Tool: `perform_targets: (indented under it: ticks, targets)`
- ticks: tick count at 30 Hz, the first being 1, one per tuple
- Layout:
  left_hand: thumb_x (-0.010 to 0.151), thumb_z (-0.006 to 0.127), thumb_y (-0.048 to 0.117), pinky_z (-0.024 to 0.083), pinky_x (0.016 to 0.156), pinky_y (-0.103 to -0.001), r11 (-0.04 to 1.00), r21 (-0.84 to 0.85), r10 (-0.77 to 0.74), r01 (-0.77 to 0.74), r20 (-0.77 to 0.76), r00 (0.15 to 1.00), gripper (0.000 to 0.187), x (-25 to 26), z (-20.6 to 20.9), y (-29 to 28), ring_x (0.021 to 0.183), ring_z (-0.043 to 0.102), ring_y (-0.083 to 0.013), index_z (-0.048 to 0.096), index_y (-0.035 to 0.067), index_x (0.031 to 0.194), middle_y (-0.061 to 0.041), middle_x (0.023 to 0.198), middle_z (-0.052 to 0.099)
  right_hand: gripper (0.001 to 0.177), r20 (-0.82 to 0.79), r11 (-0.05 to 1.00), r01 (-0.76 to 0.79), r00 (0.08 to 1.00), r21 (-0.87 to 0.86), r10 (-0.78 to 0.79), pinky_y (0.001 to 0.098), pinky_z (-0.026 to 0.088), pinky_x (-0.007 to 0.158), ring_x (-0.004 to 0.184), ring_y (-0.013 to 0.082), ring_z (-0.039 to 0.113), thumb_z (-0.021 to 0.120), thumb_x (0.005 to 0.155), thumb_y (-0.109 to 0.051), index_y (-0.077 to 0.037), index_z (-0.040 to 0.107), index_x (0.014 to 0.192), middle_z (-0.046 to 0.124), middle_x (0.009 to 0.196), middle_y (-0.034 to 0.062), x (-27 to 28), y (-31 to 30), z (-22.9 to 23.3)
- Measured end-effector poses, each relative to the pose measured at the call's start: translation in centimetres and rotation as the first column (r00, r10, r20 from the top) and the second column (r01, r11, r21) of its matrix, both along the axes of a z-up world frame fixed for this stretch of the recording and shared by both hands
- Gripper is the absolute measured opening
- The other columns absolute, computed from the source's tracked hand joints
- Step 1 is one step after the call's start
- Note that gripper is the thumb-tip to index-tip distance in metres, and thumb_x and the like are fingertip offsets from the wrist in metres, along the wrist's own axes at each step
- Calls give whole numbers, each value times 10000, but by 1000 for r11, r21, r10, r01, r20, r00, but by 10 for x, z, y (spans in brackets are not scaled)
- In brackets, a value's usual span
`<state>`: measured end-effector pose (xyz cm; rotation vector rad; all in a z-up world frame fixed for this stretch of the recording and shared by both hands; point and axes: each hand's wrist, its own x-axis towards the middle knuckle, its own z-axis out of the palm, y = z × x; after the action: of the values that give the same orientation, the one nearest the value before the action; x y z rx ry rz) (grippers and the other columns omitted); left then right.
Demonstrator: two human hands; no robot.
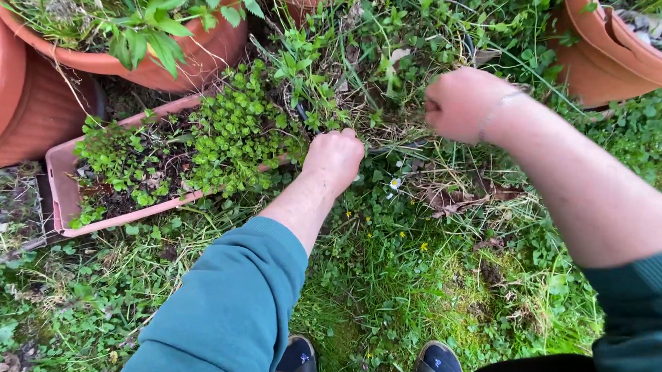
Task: The person removes weeds by hand from the soil inside a terracotta pot and from the grassy ground between several potted plants. They pull out small plants and grass clumps, clearing the area around the pots.
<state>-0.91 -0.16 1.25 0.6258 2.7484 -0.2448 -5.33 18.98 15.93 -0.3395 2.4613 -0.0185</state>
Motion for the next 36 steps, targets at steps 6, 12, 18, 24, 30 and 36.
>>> perform_targets:
  ticks: [6, 12, 18, 24, 30, 36]
  targets:
    - [857, 748, 57, 649, 773, -413, 999, 31, -10, 8, 52, 999, 196, 0, 5, 0, 815, 723, -200, 783, 136, 1034, -45, 929, 690, 324, 159, 958, -210, 971, 194, 181, 300, 648, 865, 808, 122, 733, 493, 1006, -328, -189, 775, 928, 771, 870, -21, 34, 59, 11]
    - [897, 716, 53, 642, 800, -421, 1000, -8, 7, -6, 116, 993, 206, -3, 13, 2, 859, 718, -213, 778, 150, 1067, -41, 964, 688, 391, 219, 864, -231, 965, 448, 145, 221, 706, 857, 908, 55, 798, 503, 1031, -515, -298, 654, 1319, 820, 1085, -73, 22, 53, -5]
    - [889, 731, 55, 642, 768, -419, 1000, -10, 0, 1, 130, 992, 196, -5, 15, 4, 831, 721, -213, 786, 144, 1054, -49, 958, 684, 233, -232, 880, -306, 885, 364, 404, 405, 668, 643, 884, 226, 732, 537, 1026, -154, -127, 665, 1218, 652, 1096, 71, -63, -1, -49]
    - [936, 726, 110, 659, 719, -393, 1000, -23, -7, 12, 192, 981, 177, -6, 30, 5, 821, 724, -191, 753, 106, 1111, -65, 956, 662, 699, -209, 702, -403, 762, 588, 613, 338, 726, 689, 1298, 337, 587, 449, 1019, -123, -91, 127, 1638, 119, 1701, 152, -130, -31, -87]
    - [967, 648, 52, 649, 723, -413, 1000, -5, -12, 13, 218, 976, 194, -7, 21, 3, 840, 704, -215, 713, 50, 1150, -94, 963, 647, 717, -236, 663, -416, 707, 623, 666, 212, 663, 493, 863, 172, 748, 470, 1012, -245, -105, 146, 1636, 179, 1676, 175, -137, -38, -98]
    - [945, 671, 57, 651, 697, -412, 1000, 6, -32, 31, 149, 988, 163, -6, 13, 1, 803, 718, -217, 740, 66, 1092, -91, 933, 662, 773, -239, 934, 0, 967, -358, -92, 441, 643, 710, 1075, 365, 663, 593, 879, 66, -88, 303, 1579, 405, 1553, 187, -131, -60, -90]
